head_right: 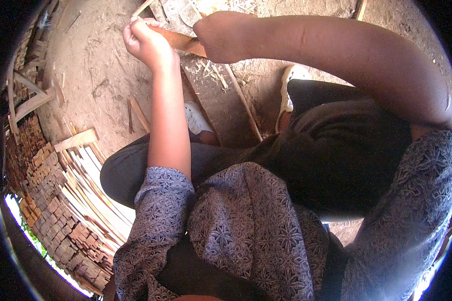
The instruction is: The person sits on the ground and uses a curved knife to shave and shape a small piece of wood. They repeatedly scrape the surface, rotate the wood to access different sides, and remove thin shavings.
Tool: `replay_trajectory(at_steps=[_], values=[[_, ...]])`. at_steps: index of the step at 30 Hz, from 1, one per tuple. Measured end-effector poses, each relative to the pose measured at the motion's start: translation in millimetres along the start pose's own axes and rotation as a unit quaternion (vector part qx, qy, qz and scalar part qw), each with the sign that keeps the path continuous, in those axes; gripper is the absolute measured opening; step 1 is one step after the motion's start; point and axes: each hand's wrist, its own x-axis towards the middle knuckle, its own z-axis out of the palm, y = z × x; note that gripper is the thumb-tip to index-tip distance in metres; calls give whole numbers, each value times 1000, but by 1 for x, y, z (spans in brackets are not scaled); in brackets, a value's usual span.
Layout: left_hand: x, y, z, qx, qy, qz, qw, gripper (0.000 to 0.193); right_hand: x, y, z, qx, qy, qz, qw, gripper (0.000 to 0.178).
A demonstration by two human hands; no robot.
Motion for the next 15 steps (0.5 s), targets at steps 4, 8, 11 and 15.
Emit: replay_trajectory(at_steps=[4,8,11,15], values=[[-5,3,0,-41,-76,-1,996,13,9,-5,-15,-6,-46,25,999,24],[-3,2,-2,-103,-137,-5,985,17,2,5,-23,97,-44,36,994,26],[7,-6,-12,-162,-197,-5,967,16,7,27,-16,100,-34,-23,994,28],[16,-11,-17,-220,-243,-56,943,13,20,53,-38,166,-167,-58,970,36]])
